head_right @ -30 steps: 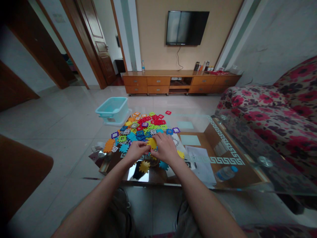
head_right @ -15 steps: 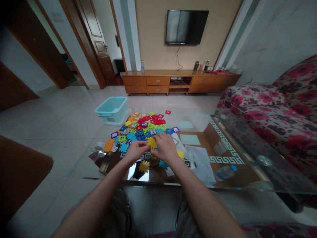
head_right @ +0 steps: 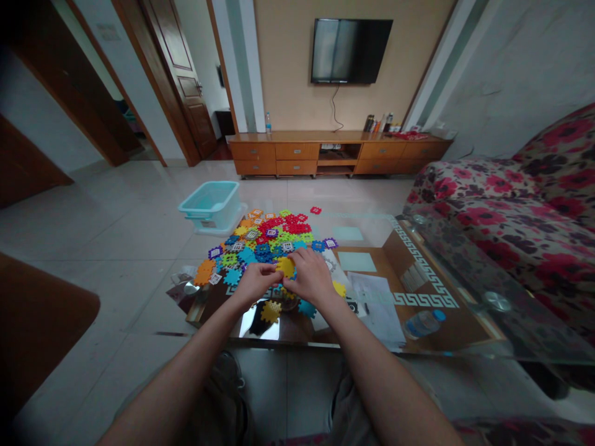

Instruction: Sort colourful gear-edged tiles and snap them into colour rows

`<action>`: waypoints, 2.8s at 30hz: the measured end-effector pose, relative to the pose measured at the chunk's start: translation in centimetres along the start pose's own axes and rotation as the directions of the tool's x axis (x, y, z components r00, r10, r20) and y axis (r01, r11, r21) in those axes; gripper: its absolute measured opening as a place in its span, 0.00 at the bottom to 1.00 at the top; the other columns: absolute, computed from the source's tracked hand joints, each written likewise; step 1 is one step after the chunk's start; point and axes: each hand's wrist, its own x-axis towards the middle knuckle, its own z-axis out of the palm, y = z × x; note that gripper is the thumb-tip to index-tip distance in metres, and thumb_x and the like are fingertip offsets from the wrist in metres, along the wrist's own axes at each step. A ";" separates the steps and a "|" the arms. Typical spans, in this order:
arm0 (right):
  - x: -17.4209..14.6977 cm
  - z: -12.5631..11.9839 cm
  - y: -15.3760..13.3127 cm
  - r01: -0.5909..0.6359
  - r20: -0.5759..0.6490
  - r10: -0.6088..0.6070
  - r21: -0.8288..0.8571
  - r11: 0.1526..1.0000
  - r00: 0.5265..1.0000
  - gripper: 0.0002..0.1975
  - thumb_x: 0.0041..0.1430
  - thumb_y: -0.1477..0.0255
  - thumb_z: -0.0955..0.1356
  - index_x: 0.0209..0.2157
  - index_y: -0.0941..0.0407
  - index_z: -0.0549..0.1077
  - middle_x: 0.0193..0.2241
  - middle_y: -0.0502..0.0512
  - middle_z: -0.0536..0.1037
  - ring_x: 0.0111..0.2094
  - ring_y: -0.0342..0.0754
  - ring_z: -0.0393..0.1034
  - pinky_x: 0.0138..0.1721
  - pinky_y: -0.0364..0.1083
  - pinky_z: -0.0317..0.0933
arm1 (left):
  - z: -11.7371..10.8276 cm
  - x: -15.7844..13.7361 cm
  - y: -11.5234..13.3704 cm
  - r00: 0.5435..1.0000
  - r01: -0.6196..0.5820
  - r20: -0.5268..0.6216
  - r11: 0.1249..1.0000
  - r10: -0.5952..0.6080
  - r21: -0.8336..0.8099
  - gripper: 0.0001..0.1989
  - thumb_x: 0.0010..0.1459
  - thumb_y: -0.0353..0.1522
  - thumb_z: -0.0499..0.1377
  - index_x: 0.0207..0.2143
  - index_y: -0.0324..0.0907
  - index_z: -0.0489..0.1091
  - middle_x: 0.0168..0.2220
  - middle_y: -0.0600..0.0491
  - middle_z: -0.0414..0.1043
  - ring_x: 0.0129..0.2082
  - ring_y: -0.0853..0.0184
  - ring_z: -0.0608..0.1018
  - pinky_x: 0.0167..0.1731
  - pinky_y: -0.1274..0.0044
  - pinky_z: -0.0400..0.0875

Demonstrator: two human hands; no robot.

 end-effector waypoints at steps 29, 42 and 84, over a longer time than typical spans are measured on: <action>0.0 0.1 -0.1 0.017 -0.011 -0.017 0.002 1.000 1.000 0.19 0.53 0.66 0.71 0.47 0.56 0.72 0.46 0.60 0.76 0.48 0.58 0.67 0.51 0.55 0.61 | 0.1 0.4 -1.0 0.999 -0.008 -0.035 1.000 0.008 0.000 0.11 0.49 0.37 0.63 0.28 0.38 0.79 0.27 0.48 0.79 0.28 0.63 0.77 0.29 0.76 0.69; -0.1 -0.3 -0.2 0.017 0.019 -0.017 -0.024 1.000 1.000 0.18 0.51 0.65 0.73 0.43 0.56 0.73 0.43 0.60 0.75 0.47 0.58 0.66 0.49 0.55 0.61 | 0.1 0.2 -0.5 0.999 -0.029 -0.011 0.997 0.030 0.073 0.11 0.49 0.37 0.62 0.24 0.38 0.77 0.25 0.51 0.77 0.26 0.66 0.75 0.26 0.78 0.66; -12.0 -6.8 19.7 -0.129 0.572 0.232 -0.216 0.968 0.787 0.27 0.47 0.65 0.72 0.50 0.60 0.75 0.50 0.67 0.73 0.50 0.62 0.71 0.52 0.53 0.64 | 0.2 1.4 -1.9 0.959 0.039 0.271 0.987 -0.080 0.156 0.22 0.58 0.42 0.59 0.51 0.39 0.73 0.41 0.45 0.80 0.38 0.60 0.82 0.36 0.73 0.74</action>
